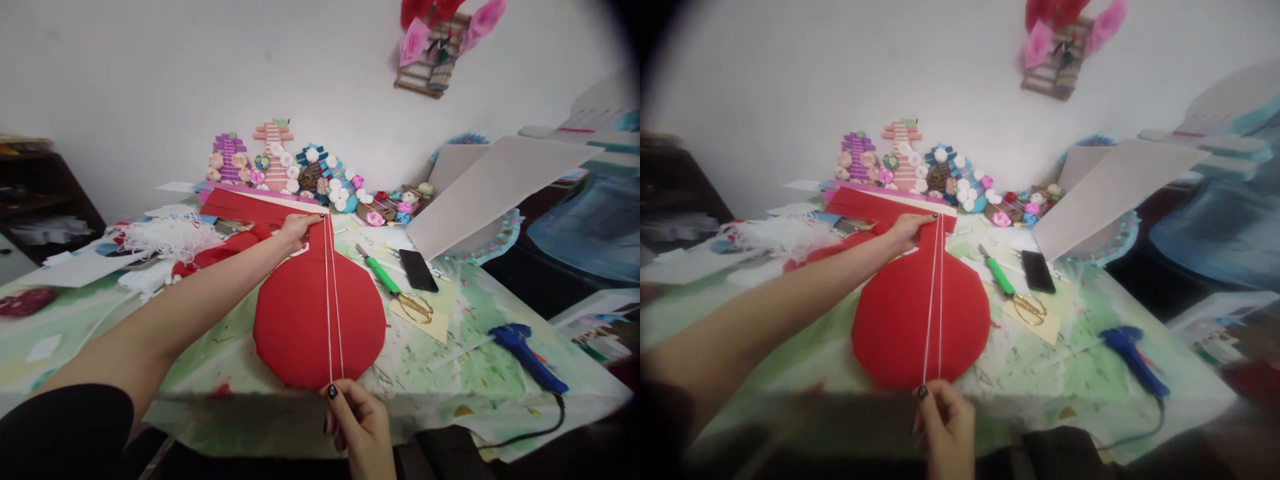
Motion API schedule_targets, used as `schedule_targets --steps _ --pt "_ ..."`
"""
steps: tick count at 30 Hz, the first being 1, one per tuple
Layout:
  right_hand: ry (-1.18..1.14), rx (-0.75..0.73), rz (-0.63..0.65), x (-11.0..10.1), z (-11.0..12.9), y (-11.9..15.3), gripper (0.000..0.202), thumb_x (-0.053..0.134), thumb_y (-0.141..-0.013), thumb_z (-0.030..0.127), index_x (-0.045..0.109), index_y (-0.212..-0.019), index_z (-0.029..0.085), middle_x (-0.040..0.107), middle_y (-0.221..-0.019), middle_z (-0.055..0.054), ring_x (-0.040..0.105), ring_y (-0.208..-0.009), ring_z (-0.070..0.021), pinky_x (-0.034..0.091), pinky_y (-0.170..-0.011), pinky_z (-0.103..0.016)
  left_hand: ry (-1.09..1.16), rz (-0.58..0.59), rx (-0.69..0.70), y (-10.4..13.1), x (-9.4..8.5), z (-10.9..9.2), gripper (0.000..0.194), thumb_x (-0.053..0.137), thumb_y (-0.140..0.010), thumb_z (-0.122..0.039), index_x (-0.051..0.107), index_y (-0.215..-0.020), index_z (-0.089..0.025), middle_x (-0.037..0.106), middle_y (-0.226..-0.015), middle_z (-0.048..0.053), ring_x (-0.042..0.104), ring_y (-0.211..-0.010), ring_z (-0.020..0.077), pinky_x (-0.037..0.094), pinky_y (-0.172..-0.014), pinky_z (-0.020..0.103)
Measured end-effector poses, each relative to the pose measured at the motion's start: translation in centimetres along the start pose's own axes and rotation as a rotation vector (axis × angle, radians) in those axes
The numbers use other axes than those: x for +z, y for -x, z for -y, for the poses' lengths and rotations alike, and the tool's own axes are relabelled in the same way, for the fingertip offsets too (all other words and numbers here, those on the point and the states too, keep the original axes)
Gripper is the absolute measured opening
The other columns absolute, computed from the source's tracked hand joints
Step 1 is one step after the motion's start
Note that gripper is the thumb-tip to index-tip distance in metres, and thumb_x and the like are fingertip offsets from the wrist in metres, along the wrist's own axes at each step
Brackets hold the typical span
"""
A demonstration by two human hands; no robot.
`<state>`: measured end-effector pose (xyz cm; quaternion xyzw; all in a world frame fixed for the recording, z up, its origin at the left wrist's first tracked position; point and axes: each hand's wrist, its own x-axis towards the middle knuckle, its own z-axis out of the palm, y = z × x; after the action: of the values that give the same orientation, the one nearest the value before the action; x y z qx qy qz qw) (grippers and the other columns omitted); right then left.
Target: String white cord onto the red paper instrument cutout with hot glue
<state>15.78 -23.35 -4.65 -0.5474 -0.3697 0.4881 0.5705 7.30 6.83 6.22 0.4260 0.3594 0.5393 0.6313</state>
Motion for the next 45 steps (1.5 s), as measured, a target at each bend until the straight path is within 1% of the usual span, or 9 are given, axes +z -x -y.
schedule_targets --steps 4,10,15,20,23,28,34,39,45 --pt "-0.049 0.079 0.049 -0.4 -0.7 0.0 0.043 0.068 -0.071 0.055 0.065 -0.073 0.012 0.055 -0.05 0.0 0.044 -0.039 -0.0069 0.034 -0.039 -0.017 0.016 -0.011 -0.039 -0.7 -0.7 1.4 0.019 0.077 -0.06 -0.013 0.063 -0.072 -0.009 0.067 -0.063 0.007 0.064 -0.055 0.0162 0.054 -0.059 0.028" --pt "-0.159 0.119 0.012 -0.1 -1.2 0.5 0.037 0.072 -0.07 0.047 0.067 -0.079 0.011 0.06 -0.056 -0.002 0.051 -0.044 -0.0082 0.04 -0.044 -0.018 0.045 -0.053 -0.093 -1.4 -1.5 3.1 0.01 0.071 -0.067 -0.01 0.063 -0.074 -0.009 0.067 -0.063 0.007 0.063 -0.056 0.015 0.054 -0.061 0.028" --pt "-0.156 0.11 -0.015 -0.3 -1.8 0.6 0.031 0.071 -0.074 0.042 0.067 -0.079 0.011 0.06 -0.057 -0.001 0.05 -0.044 -0.0072 0.038 -0.043 -0.018 0.056 -0.07 -0.14 -2.0 -2.1 4.2 0.011 0.071 -0.068 -0.009 0.062 -0.075 -0.01 0.066 -0.064 0.006 0.062 -0.054 0.014 0.055 -0.064 0.03" --pt "-0.176 0.113 -0.027 -0.5 -2.3 0.6 0.031 0.07 -0.075 0.041 0.067 -0.079 0.011 0.06 -0.056 0.0 0.049 -0.042 -0.007 0.037 -0.043 -0.018 0.054 -0.072 -0.186 -2.4 -2.6 4.8 0.02 0.073 -0.067 -0.011 0.063 -0.084 -0.011 0.068 -0.07 0.007 0.064 -0.058 0.0151 0.055 -0.066 0.031" --pt "-0.186 0.115 -0.038 -0.5 -2.5 0.6 0.032 0.071 -0.073 0.042 0.068 -0.079 0.011 0.06 -0.055 0.0 0.048 -0.041 -0.0068 0.036 -0.041 -0.017 0.046 -0.068 -0.213 -2.5 -2.7 4.8 0.014 0.069 -0.071 -0.01 0.063 -0.084 -0.01 0.068 -0.068 0.006 0.064 -0.057 0.0142 0.055 -0.065 0.029" --pt "-0.198 0.084 -0.064 -0.6 -2.6 0.6 0.031 0.072 -0.072 0.041 0.063 -0.069 0.012 0.059 -0.053 0.0 0.047 -0.04 -0.0051 0.035 -0.04 -0.016 0.031 -0.06 -0.228 -2.1 -2.4 4.8 0.007 0.067 -0.074 -0.009 0.062 -0.078 -0.01 0.066 -0.062 0.005 0.062 -0.053 0.0121 0.054 -0.06 0.024" --pt "-0.211 0.08 -0.049 -0.7 -2.7 0.6 0.033 0.071 -0.073 0.043 0.061 -0.07 0.012 0.057 -0.052 0.001 0.044 -0.037 -0.004 0.032 -0.037 -0.015 0.0 -0.037 -0.23 -1.4 -2.1 5.3 0.005 0.065 -0.076 -0.008 0.062 -0.08 -0.01 0.067 -0.068 0.006 0.064 -0.059 0.0138 0.056 -0.066 0.029" --pt "-0.238 0.077 -0.045 -0.4 -2.7 0.6 0.035 0.07 -0.073 0.045 0.061 -0.07 0.012 0.057 -0.051 0.001 0.044 -0.036 -0.0041 0.032 -0.037 -0.015 -0.078 -0.017 -0.253 -1.2 -2.7 6.2 0.008 0.068 -0.076 -0.013 0.061 -0.076 -0.01 0.065 -0.063 0.006 0.062 -0.054 0.0131 0.054 -0.063 0.028" --pt "-0.259 0.077 -0.04 0.0 -2.4 0.2 0.038 0.071 -0.072 0.047 0.06 -0.067 0.011 0.057 -0.05 0.001 0.046 -0.034 -0.0044 0.033 -0.035 -0.015 -0.178 0.023 -0.265 -1.4 -3.5 6.5 0.007 0.067 -0.074 -0.01 0.061 -0.076 -0.01 0.063 -0.059 0.004 0.06 -0.052 0.0121 0.052 -0.061 0.026"
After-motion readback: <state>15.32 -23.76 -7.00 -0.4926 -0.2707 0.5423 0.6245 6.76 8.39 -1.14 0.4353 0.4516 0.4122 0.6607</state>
